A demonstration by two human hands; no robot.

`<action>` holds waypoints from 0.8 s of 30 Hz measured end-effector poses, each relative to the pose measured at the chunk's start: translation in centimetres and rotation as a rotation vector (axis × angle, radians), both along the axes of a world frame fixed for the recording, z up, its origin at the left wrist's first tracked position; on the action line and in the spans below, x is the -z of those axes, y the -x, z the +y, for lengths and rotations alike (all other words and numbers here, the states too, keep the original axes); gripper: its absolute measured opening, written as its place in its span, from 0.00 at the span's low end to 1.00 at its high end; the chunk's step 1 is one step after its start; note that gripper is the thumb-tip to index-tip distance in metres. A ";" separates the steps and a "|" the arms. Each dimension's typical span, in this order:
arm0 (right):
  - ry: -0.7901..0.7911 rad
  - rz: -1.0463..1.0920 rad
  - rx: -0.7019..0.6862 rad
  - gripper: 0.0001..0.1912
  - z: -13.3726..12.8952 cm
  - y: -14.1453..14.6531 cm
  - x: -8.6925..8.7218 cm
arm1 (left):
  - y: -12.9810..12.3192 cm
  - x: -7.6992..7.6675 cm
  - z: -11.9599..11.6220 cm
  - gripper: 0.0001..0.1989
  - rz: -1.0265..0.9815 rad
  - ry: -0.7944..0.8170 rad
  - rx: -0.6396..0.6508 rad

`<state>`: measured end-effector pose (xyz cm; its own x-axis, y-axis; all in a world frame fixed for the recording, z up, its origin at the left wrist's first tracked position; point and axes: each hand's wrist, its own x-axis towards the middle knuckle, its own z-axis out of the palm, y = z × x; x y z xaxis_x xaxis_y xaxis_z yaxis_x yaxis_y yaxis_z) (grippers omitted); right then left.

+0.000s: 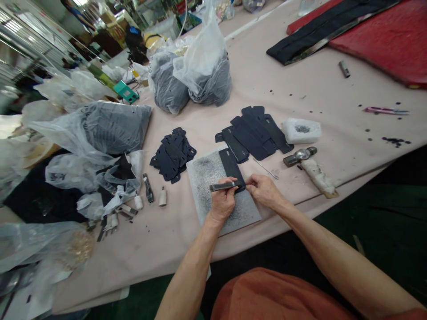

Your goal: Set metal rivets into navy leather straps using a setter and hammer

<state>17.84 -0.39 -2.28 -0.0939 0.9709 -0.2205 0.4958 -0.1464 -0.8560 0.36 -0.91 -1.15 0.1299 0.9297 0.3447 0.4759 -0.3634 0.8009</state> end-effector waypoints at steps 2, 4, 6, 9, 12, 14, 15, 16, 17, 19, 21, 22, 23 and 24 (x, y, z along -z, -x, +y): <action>-0.004 -0.009 0.000 0.05 0.0 0.0 0.0 | -0.1 0.0 0.0 0.05 0.045 -0.017 0.004; -0.008 -0.015 -0.004 0.05 -0.1 0.1 -0.1 | -0.2 0.1 0.0 0.06 0.093 -0.049 0.003; -0.016 -0.021 -0.008 0.04 -0.1 0.0 -0.2 | -0.4 0.1 0.1 0.07 0.144 -0.095 0.000; -0.029 -0.034 -0.015 0.04 -0.2 0.0 -0.3 | -0.7 0.2 0.1 0.07 0.204 -0.148 -0.001; -0.028 -0.044 -0.020 0.04 -0.1 -0.1 -0.3 | -0.8 0.2 0.1 0.07 0.231 -0.141 -0.005; -0.026 -0.049 -0.019 0.04 -0.1 0.0 -0.3 | -0.9 0.2 0.1 0.07 0.242 -0.131 -0.007; -0.028 -0.051 -0.021 0.04 -0.2 0.1 -0.3 | -0.9 0.2 0.1 0.07 0.246 -0.132 -0.008; -0.030 -0.049 -0.026 0.04 -0.3 0.1 -0.4 | -1.0 0.2 0.1 0.07 0.251 -0.137 -0.011; -0.035 -0.044 -0.033 0.04 -0.4 0.1 -0.5 | -1.0 0.3 0.2 0.07 0.257 -0.142 -0.014; -0.077 -0.055 -0.019 0.05 -0.8 -0.3 -1.0 | -1.2 0.3 0.1 0.07 0.271 -0.145 -0.018; -0.181 -0.118 0.053 0.06 -1.1 -1.5 -1.8 | -1.3 0.2 0.1 0.07 0.283 -0.139 -0.018; -0.250 -0.175 0.107 0.07 -1.3 -2.5 -2.2 | -1.3 0.2 0.1 0.07 0.284 -0.133 -0.017; -0.323 -0.245 0.166 0.09 -1.4 -3.6 -2.6 | -1.4 0.2 0.1 0.07 0.281 -0.127 -0.015; -0.390 -0.326 0.217 0.10 -1.5 -5.0 -2.9 | -1.4 0.2 0.1 0.07 0.277 -0.121 -0.012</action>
<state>22.84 -1.87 0.57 0.1308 0.9759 0.1748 0.7379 0.0219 -0.6746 1.77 -0.78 -1.34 0.2240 0.8860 0.4059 0.6749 -0.4415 0.5912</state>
